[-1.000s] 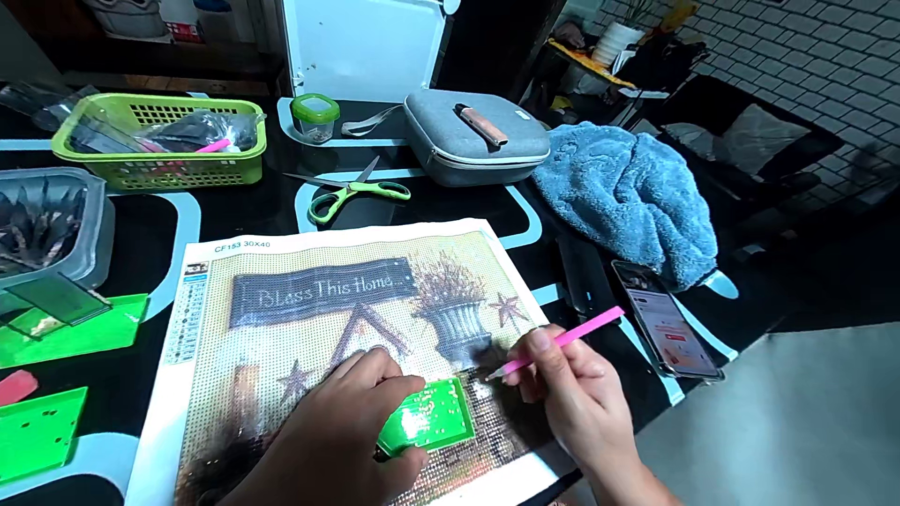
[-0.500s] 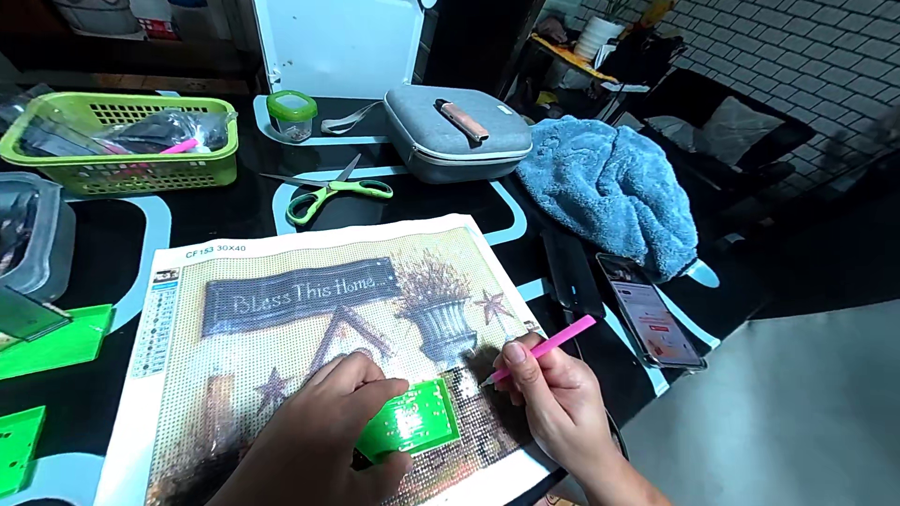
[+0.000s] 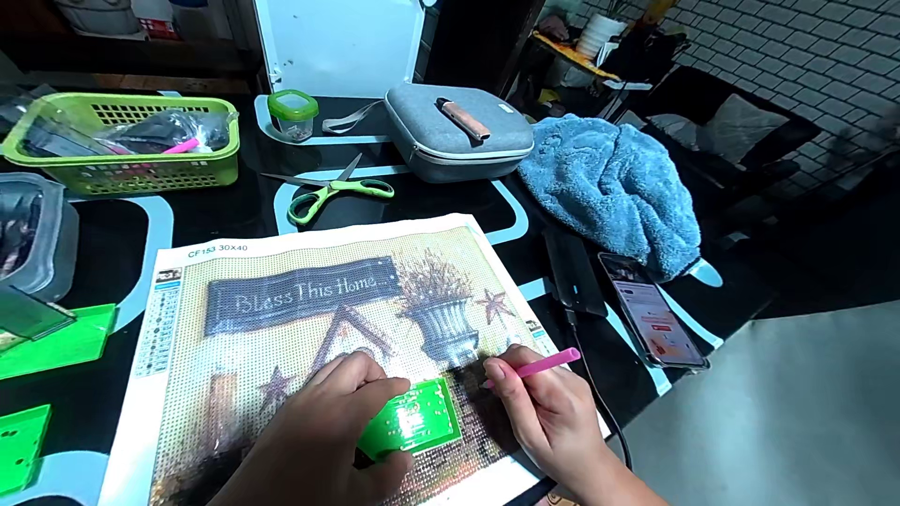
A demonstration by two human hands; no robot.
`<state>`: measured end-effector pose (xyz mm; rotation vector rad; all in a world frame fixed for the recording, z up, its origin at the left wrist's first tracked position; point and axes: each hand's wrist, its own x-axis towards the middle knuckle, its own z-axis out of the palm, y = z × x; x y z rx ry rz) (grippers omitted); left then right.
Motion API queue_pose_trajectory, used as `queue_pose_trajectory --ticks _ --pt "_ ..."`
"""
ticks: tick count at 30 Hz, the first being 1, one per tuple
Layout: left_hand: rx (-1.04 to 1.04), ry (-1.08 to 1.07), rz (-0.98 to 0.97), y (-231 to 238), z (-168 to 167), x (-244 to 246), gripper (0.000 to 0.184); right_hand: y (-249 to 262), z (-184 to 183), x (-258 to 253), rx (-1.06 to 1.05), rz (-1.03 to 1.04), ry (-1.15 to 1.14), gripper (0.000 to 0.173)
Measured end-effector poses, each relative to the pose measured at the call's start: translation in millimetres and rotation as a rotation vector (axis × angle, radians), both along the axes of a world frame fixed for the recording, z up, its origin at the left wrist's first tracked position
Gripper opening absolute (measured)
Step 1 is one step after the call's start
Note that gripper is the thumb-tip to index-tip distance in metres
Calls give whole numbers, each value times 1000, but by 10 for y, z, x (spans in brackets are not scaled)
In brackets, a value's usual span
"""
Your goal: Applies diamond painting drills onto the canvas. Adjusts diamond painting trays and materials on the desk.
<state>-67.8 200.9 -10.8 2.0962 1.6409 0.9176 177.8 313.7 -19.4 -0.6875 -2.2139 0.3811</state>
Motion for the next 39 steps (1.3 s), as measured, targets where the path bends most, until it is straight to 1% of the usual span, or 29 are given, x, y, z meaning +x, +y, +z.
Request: queue_pose_trajectory --ticks 2,4,7,9,12,17,27,29,31,33,35,37,39 --pt "15 2 8 -2 -12 3 49 8 24 4 -55 -16 -1 41" --pt "32 3 12 -5 -24 5 48 22 64 -10 -184 4 63 40" --pt "78 14 27 2 -54 15 48 2 89 -113 -336 111 220 34" --pt "81 18 35 0 -62 18 47 -59 89 -211 -387 194 253 33" --pt "94 21 42 3 -79 26 46 -116 70 -338 -385 246 221 34" --pt "118 28 46 12 -96 32 44 -125 40 -389 -325 234 148 35" --pt "143 39 50 23 -122 38 44 -130 25 -402 -298 250 138 36" --pt "140 38 50 25 -113 42 44 -123 45 -395 -331 262 165 36" --pt "127 37 48 24 -100 43 45 -106 77 -370 -417 272 236 34" --pt "108 34 44 21 -96 37 46 -69 112 -303 -524 217 309 31" --pt "102 22 38 23 -95 36 45 -5 130 -201 -588 117 358 31" --pt "102 15 37 21 -83 36 46 58 102 -116 -600 45 380 31" --pt "102 11 32 19 -80 28 46 81 68 -67 -586 19 371 31"
